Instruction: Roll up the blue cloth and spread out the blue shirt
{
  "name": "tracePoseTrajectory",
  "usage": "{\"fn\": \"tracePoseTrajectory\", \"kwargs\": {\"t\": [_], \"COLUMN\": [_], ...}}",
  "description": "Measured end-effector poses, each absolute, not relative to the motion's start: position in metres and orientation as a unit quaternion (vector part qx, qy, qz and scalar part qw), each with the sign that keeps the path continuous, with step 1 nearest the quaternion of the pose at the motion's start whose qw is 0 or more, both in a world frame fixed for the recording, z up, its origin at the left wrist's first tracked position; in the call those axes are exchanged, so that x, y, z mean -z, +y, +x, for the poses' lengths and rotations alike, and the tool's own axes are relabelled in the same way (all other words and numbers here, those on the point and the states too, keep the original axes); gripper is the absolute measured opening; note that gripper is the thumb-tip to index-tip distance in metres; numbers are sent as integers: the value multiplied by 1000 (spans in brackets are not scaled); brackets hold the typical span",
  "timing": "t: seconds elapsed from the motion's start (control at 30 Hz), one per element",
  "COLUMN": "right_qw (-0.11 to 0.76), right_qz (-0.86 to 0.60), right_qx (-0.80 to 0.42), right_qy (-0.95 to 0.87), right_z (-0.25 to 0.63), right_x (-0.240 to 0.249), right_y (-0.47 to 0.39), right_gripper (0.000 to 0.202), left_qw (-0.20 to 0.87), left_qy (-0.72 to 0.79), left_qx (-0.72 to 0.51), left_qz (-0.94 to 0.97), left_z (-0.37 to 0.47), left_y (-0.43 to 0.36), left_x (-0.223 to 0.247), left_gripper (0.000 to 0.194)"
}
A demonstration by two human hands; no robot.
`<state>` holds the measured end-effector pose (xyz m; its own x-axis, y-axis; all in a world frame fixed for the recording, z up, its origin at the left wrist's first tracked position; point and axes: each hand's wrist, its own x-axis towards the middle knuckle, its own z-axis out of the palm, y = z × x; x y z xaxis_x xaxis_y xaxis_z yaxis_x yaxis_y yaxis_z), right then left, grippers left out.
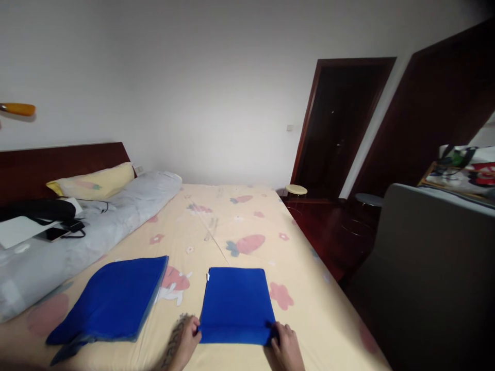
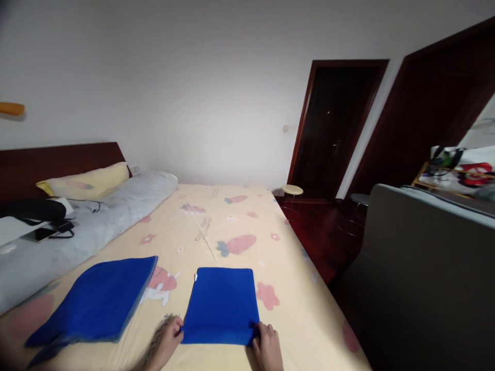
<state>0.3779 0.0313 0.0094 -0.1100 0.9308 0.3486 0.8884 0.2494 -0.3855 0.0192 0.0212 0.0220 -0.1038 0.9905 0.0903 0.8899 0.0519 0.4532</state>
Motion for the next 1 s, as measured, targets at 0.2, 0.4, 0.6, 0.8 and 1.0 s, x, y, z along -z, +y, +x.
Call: {"fn": "tracePoseTrajectory", "kwargs": {"t": [0.2,0.4,0.6,0.8,1.0], "right_qw": [251,282,256,235,241], "right_qz": [-598,-426,-445,-492,-487], "right_qx": [118,142,157,117,124], "right_qy": [-752,-848,-844,-830,-831], "right_z": [371,309,314,379,384], "right_x": [6,31,35,30,35], "right_y": [30,21,15,7,12], "right_gripper": [40,55,67,68,64], "left_qw": [-28,-123,-142,-118,-131], "left_qy": [732,550,536,544,532], "left_qx": [-155,-157,-145,-106,-102], "left_qz": [663,811,819,824,830], "left_z": [39,115,99,26,19], "left_y": [14,8,-1,-15,-11], "left_x": [-9,32,25,-1,1], "left_gripper": [46,71,66,61,63]}}
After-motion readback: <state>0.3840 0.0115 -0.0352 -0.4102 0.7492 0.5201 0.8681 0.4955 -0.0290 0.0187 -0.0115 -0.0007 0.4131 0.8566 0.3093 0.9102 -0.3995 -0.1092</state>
